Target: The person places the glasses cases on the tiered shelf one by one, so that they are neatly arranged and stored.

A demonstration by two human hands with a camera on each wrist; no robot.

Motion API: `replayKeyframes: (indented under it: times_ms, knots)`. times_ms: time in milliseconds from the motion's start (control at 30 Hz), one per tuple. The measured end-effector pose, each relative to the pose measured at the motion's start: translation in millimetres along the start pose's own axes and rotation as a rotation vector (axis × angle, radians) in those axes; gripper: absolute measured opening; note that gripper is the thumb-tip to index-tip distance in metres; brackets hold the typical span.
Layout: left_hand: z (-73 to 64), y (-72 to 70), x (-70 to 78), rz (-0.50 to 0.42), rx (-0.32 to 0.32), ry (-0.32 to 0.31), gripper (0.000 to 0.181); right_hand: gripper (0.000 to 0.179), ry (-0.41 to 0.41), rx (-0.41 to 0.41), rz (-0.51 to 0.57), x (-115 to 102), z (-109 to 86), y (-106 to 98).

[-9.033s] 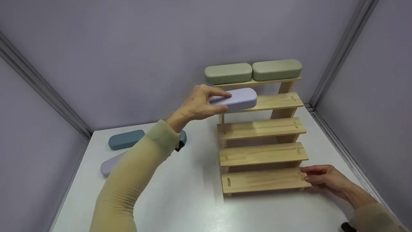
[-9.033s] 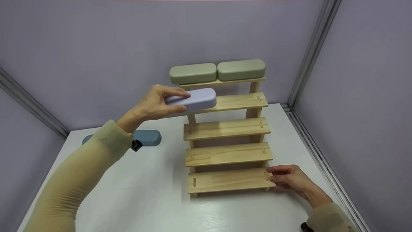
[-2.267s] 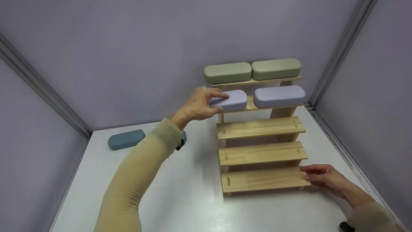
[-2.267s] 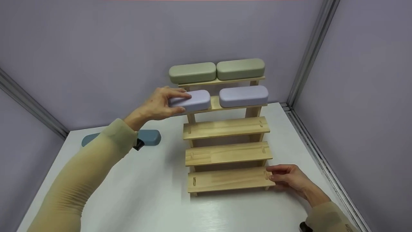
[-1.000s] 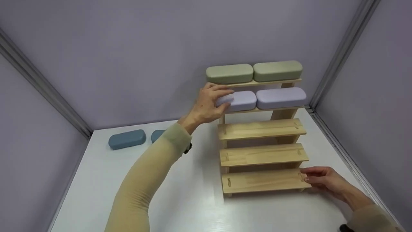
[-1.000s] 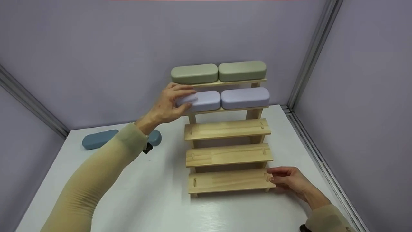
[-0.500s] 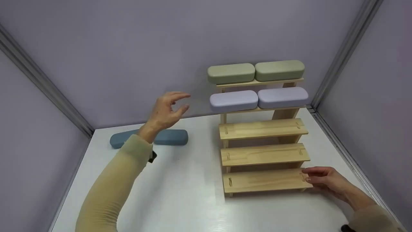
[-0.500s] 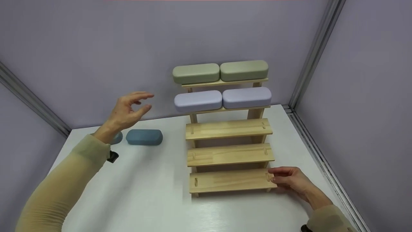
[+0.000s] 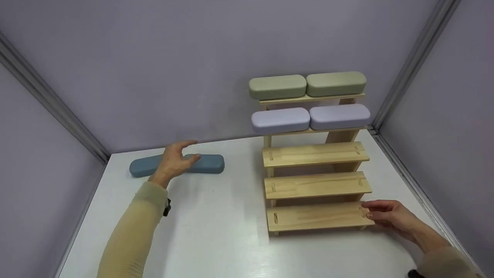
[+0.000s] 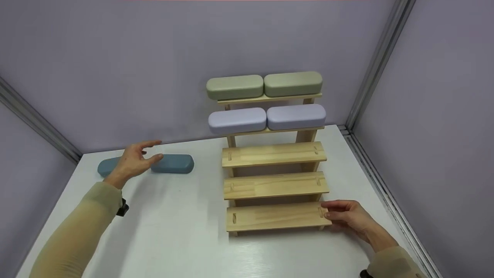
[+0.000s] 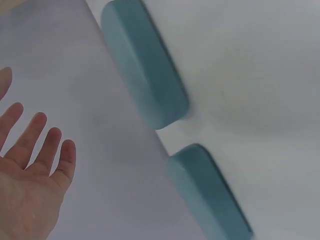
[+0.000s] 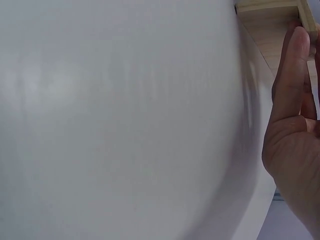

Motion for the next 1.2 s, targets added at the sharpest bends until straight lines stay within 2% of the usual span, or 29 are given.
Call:
replayKeyframes:
  times_ms: [233,367,500,633,800,933,1033,1200]
  knots:
    - [-3.2,30.5,-39.7,-0.057,0.006,-0.161,0.062,0.044,-0.035,-0.021,0.038,0,-0.3,2]
    - [-1.1,41.8,-51.5,-0.033,0.017,-0.192,0.064,0.044,-0.037,-0.023,0.058,-1,0.1,4]
    - [-1.0,49.3,-57.2,0.031,0.008,-0.215,0.068,0.043,-0.014,-0.006,0.031,0,0.3,3]
    - [-4.2,50.6,-59.7,0.098,-0.022,-0.252,0.072,0.044,-0.018,-0.013,0.030,2,-0.3,2]
    - [-5.2,48.6,-60.5,0.178,-0.053,-0.248,0.077,0.045,-0.025,-0.024,0.061,2,-1.8,1]
    - [-5.6,46.8,-64.1,0.205,-0.068,-0.268,0.079,0.044,-0.014,-0.020,0.065,1,-1.3,1]
    - [-5.7,46.2,-66.6,0.208,-0.053,-0.264,0.076,0.043,-0.003,-0.010,0.057,1,-0.6,1]
    - [-7.6,47.2,-68.2,0.166,0.015,-0.255,0.065,0.043,0.009,0.000,0.053,2,0.4,1]
Point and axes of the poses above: each hand's wrist, its own z-axis towards the middle knuckle, its own y-axis out of the palm, x = y × z, the point moved 3 cm from there along z, towards the middle knuckle, and after that the axes turned 7 degrees about -z, right-handed, at the moved point
